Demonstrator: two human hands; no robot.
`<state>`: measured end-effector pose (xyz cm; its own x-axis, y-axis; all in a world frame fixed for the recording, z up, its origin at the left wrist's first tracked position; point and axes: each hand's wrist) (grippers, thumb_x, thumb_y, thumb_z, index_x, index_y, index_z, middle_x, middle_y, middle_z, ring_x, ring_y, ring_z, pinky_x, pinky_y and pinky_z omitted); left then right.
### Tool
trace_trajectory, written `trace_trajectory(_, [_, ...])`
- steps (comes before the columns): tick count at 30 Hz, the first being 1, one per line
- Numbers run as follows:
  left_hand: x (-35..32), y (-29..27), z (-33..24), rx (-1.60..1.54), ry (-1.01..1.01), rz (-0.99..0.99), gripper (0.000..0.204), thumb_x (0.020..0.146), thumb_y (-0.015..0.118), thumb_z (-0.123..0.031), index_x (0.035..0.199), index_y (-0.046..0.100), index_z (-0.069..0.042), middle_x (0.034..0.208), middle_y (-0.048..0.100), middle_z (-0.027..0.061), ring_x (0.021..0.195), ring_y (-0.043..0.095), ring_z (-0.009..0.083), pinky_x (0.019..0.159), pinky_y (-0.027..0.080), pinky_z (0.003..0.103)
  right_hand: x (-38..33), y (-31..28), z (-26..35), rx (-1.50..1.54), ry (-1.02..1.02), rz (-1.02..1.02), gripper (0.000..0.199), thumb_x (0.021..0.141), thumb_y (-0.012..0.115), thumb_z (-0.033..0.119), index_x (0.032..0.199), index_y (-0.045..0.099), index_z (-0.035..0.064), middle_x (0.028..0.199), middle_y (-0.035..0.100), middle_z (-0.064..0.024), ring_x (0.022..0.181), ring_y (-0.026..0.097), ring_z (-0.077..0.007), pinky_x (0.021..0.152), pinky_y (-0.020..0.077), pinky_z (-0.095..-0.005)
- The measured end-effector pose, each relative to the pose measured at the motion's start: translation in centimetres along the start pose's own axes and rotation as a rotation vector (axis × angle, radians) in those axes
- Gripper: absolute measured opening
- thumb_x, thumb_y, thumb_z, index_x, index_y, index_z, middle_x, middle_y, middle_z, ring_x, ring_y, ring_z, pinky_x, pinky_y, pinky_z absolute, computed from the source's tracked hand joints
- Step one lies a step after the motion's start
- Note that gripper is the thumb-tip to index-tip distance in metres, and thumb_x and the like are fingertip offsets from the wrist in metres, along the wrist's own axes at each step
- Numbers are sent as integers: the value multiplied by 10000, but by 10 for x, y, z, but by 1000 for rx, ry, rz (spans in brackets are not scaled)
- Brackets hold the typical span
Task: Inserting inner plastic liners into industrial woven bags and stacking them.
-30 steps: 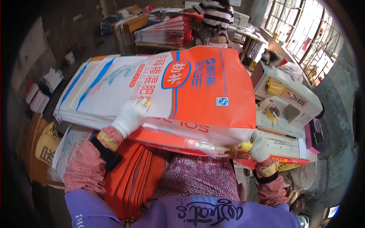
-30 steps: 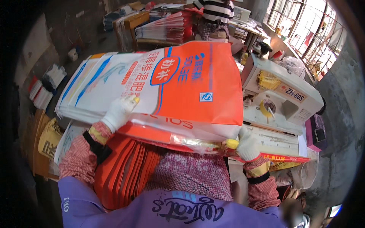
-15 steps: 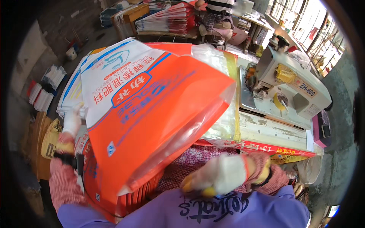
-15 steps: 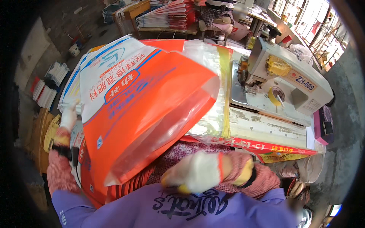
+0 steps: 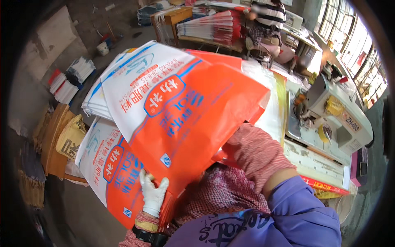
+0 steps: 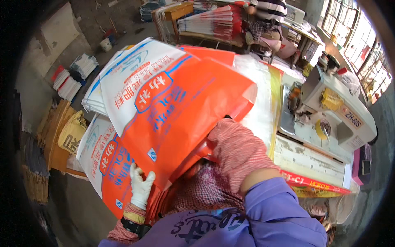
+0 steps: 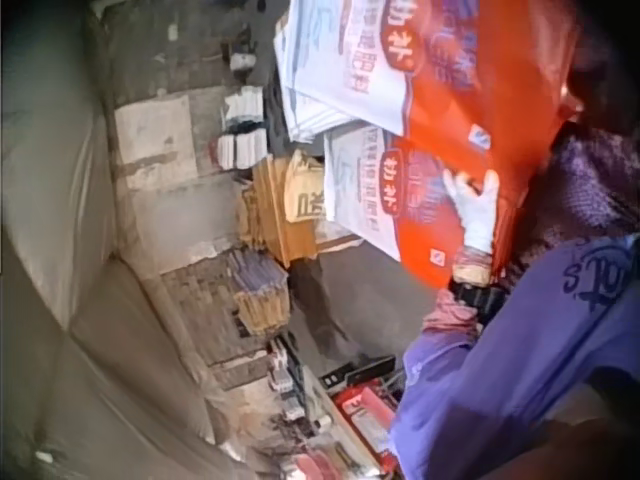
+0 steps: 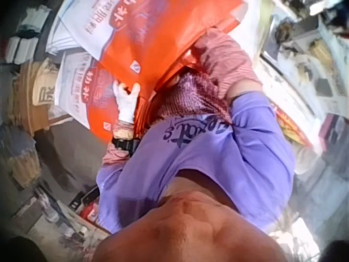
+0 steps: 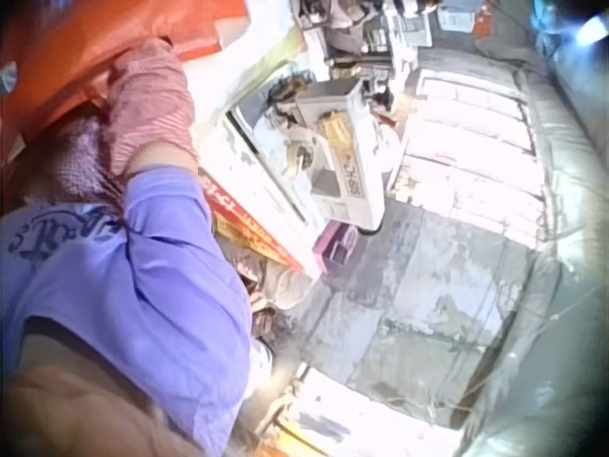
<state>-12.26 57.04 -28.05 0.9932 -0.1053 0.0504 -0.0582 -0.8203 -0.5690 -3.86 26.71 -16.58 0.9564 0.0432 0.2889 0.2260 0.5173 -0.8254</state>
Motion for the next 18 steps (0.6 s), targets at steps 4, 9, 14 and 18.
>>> trace_trajectory(4, [4, 5, 1, -266, -86, 243, 416, 776, 635, -274, 1058, 521, 9, 1195, 470, 207, 1075, 479, 307, 922, 366, 346, 77, -30, 47, 13, -40, 31, 347, 832, 520, 234, 1165, 541, 137, 1178, 546, -75, 1085, 512, -180, 927, 391, -307])
trace_trajectory(9, [6, 2, -13, -491, -204, 363, 398, 868, 546, -269, 1157, 490, -1, 1068, 579, 94, 975, 528, 180, 886, 391, 314, -10, -76, 28, -21, -56, 154, 345, 833, 520, 224, 1162, 541, 121, 1150, 564, -84, 1059, 532, -181, 910, 406, -310])
trace_trajectory(14, [3, -6, -28, -872, -297, 417, 411, 901, 501, -281, 1197, 453, 1, 1132, 543, 75, 1018, 518, 170, 891, 401, 314, -68, -125, -3, 37, 5, 555, 336, 835, 546, 231, 1136, 554, 82, 1035, 616, -75, 925, 584, -191, 826, 450, -320])
trace_trajectory(18, [3, -13, -28, -978, -370, 469, 412, 910, 481, -303, 1197, 432, -12, 1154, 531, 89, 1052, 516, 186, 903, 417, 331, -36, -165, -43, 806, 28, 278, 336, 828, 590, 235, 1098, 568, 35, 868, 658, -60, 727, 610, -171, 677, 483, -304])
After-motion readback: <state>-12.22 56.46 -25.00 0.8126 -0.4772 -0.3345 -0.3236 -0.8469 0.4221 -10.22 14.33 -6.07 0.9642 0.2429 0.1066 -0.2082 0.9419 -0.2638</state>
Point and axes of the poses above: each hand's wrist, its own x-axis towards the middle knuckle, its own y-axis out of the palm, z = x × y
